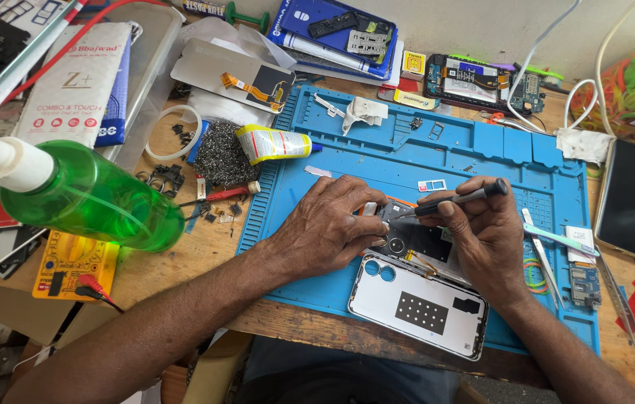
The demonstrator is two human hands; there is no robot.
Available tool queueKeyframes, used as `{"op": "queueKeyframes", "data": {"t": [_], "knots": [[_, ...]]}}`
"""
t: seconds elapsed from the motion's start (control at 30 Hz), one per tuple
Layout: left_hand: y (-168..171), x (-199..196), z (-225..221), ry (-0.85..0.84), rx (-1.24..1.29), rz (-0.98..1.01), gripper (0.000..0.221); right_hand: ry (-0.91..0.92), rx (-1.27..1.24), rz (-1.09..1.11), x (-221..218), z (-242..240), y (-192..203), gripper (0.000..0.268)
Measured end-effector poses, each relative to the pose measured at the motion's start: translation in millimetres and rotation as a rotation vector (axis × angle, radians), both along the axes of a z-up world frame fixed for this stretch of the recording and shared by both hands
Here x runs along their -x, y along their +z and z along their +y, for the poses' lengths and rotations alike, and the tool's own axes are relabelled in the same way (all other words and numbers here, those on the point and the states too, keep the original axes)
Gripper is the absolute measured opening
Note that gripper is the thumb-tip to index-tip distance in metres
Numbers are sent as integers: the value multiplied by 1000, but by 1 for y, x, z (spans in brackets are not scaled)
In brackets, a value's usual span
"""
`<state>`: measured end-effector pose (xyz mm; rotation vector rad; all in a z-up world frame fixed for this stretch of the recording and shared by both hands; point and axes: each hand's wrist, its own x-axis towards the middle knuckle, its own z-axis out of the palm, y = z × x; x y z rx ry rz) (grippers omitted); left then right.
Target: The person assembles internal components of a mobile phone by placing parts into the chassis and using a screwdriver to secure them, then attaches a new screen and holds the device to check the fit.
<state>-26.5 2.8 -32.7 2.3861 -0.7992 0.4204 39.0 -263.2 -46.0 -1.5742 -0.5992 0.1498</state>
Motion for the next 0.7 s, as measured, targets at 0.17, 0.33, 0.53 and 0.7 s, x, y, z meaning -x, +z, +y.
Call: {"op": "queueKeyframes", "data": {"t": [0.17, 0.33, 0.53, 0.7], "knots": [[-1, 0, 0, 2, -1, 3, 13, 2, 33, -41, 2, 1, 1, 25], [-1, 0, 0, 3, 9, 23, 13, 27, 105, -175, 6, 7, 13, 25], [-2, 0, -1, 0, 16, -5, 14, 79, 542, -619, 5, 22, 44, 43], [4, 1, 2, -15, 3, 21, 19, -9, 606, -745, 9, 41, 58, 79]]}}
